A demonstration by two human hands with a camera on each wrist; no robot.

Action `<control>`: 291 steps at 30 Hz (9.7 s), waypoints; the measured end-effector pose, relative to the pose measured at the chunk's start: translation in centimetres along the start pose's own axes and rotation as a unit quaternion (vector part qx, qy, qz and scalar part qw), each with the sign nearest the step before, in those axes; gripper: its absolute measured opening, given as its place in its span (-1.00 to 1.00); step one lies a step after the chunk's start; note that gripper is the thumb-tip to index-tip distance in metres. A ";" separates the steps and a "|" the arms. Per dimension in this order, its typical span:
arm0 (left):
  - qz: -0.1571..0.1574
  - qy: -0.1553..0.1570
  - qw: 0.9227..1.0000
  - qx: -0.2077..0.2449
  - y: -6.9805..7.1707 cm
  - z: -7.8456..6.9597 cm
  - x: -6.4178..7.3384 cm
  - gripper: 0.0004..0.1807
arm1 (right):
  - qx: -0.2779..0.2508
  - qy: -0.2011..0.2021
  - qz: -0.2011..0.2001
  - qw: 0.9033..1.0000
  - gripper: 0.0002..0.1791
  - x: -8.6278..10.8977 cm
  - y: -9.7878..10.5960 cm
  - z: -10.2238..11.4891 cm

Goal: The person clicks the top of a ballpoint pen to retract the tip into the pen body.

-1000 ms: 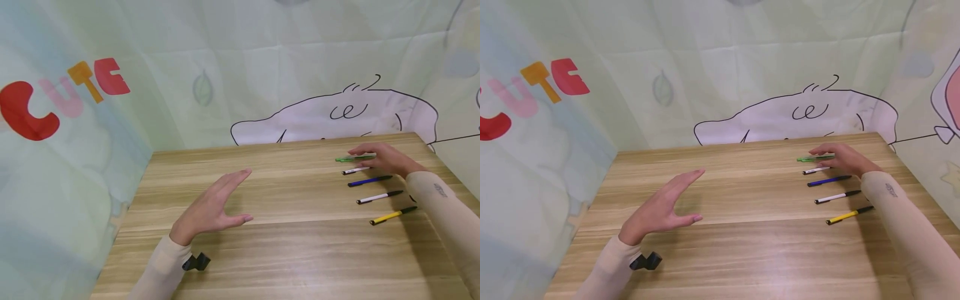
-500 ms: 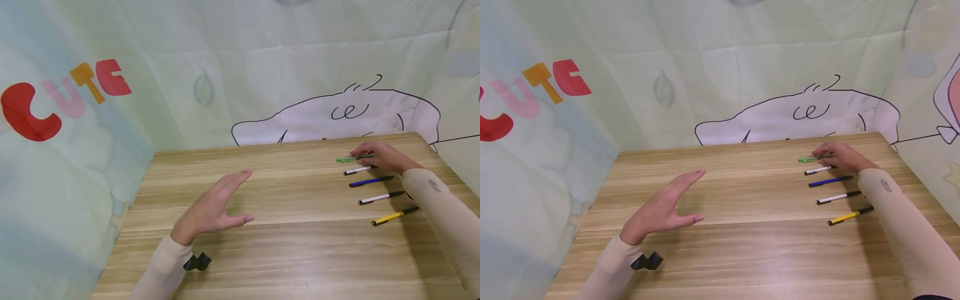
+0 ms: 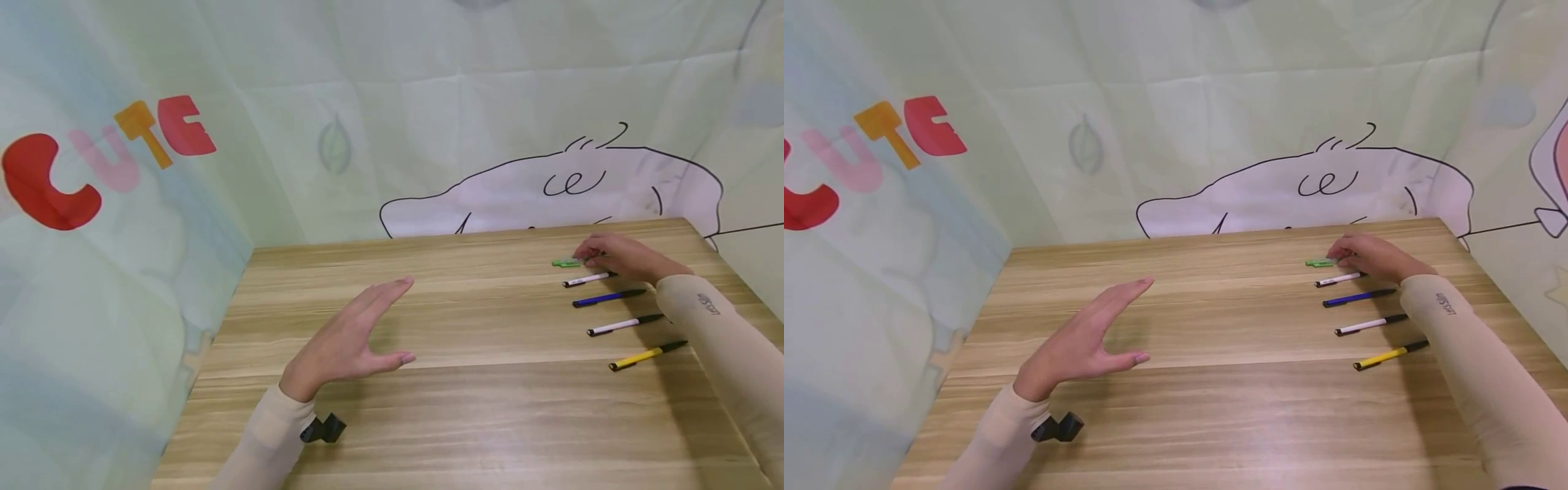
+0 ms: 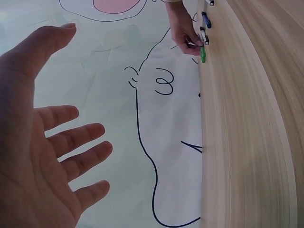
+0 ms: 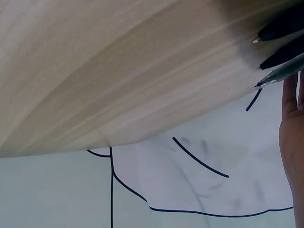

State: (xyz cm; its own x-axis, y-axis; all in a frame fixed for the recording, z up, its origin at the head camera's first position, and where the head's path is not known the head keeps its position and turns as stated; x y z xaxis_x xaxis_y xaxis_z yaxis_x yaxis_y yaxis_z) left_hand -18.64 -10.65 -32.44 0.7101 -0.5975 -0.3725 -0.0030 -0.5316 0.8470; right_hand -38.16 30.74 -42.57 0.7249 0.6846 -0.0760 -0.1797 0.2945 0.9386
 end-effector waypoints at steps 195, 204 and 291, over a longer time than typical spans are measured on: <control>-0.016 -0.082 0.945 0.317 -6.5 -4.6 -14.4 0.11 | -0.514 -0.016 -0.201 0.834 -0.78 -0.7 1.9 22.1; 0.000 -0.055 0.932 0.357 -7.2 -3.9 -14.4 0.12 | -0.578 -0.009 -0.179 0.796 -0.79 -1.0 1.5 22.1; -0.012 0.079 0.961 0.263 -1.2 4.8 -1.6 -0.22 | -0.190 -0.025 0.018 0.981 -0.60 -0.4 4.8 6.3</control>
State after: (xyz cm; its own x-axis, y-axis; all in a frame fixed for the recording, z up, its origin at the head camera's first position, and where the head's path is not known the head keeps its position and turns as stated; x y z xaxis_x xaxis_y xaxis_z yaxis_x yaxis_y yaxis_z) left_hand -23.13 -11.98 -34.68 0.8129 -0.5039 -0.2922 -0.3112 -0.7997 0.5135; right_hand -35.17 27.66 -35.96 0.7442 0.6676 -0.0199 -0.4331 0.5051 0.7465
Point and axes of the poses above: each hand's wrist, its own x-axis away from the middle knuckle, its own y-axis out of the back of the hand, z = x × y, the point moved 9 cm from there along -x, towards the middle knuckle, and after that the axes turned 6 degrees about y, right-handed, at the moved point
